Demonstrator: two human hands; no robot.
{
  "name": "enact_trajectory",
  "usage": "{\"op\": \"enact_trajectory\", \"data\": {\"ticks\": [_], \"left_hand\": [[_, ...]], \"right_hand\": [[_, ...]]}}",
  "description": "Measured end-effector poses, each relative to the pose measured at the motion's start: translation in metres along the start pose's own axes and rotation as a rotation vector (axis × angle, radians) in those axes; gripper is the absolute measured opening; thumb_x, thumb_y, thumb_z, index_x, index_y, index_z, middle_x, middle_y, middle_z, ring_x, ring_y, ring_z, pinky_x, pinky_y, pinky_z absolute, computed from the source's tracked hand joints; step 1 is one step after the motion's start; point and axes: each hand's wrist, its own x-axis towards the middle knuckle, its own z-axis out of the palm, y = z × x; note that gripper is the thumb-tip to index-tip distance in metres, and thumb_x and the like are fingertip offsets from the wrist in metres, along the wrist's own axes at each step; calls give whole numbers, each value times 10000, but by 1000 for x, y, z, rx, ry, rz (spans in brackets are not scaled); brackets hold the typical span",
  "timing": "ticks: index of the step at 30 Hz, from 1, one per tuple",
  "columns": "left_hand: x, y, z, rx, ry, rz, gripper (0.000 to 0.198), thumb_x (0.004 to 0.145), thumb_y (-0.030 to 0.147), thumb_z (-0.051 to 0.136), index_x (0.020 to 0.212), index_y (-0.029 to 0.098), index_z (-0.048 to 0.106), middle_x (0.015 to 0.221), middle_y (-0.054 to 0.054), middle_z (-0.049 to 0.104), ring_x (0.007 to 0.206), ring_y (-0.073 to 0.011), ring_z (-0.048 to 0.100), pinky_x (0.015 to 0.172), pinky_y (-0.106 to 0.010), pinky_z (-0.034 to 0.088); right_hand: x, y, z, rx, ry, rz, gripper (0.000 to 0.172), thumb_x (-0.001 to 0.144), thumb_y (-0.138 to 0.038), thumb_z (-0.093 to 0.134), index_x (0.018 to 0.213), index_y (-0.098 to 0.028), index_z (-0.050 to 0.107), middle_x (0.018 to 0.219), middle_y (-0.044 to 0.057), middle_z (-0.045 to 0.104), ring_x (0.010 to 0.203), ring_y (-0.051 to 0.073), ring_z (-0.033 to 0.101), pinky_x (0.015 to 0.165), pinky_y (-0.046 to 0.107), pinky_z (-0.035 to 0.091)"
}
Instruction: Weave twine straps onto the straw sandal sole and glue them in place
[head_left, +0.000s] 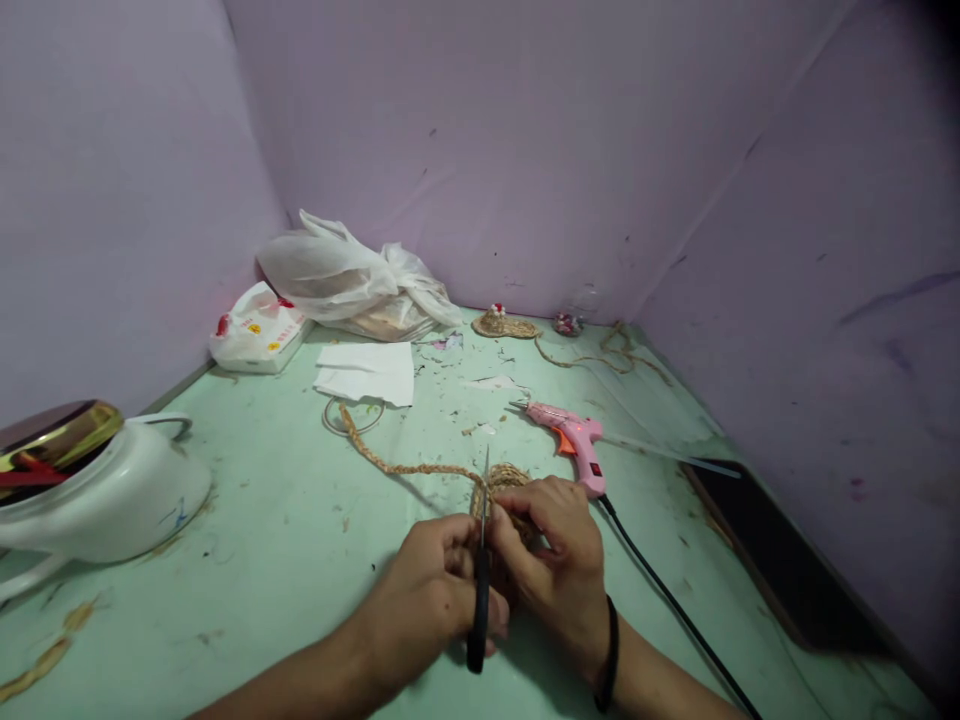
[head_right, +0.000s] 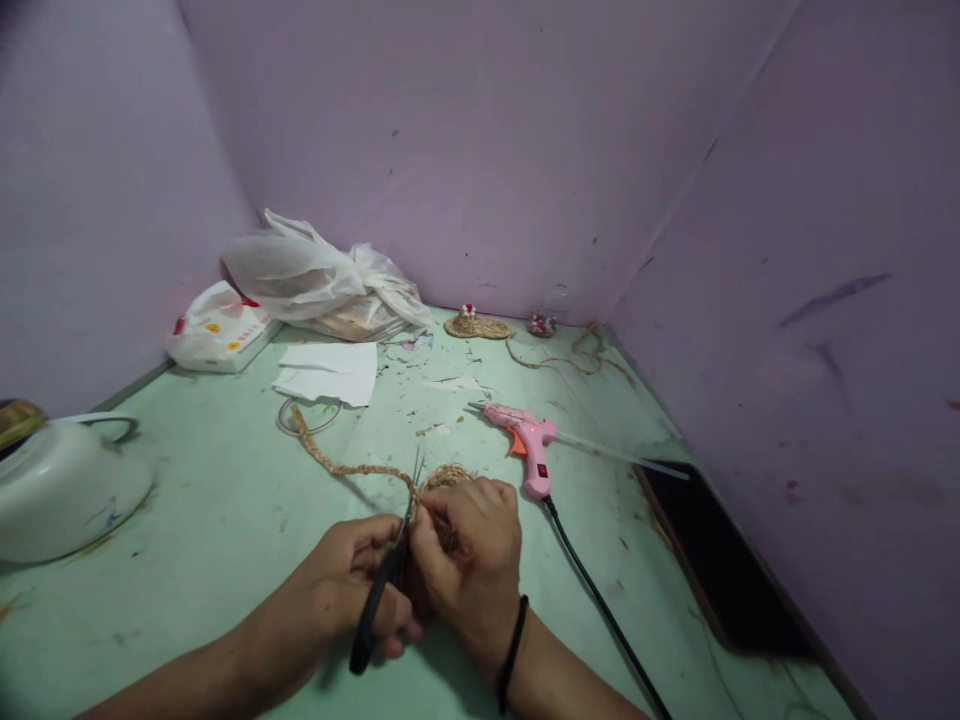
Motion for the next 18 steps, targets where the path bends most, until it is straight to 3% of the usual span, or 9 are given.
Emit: {"op": "enact_trajectory", "data": {"ticks": [10, 18], "left_hand": [[1, -1, -1, -35, -14, -13, 263, 450, 101, 528, 710, 131, 509, 612, -10, 590, 456, -119, 543, 359, -205, 412], [1, 8, -7, -14, -17, 8, 284, 454, 84, 557, 737, 109, 553, 551, -7, 584, 498, -111, 551, 437, -191, 418]], "right_hand": [[2, 4, -2, -46, -38, 29, 103, 751, -146, 546, 659, -183, 575, 584, -21, 589, 585, 136, 489, 637, 316, 325], [3, 1, -2, 18, -78, 37, 108, 741, -131, 542, 649, -178, 576, 596, -20, 608, 597, 135, 507, 642, 313, 323]]}}
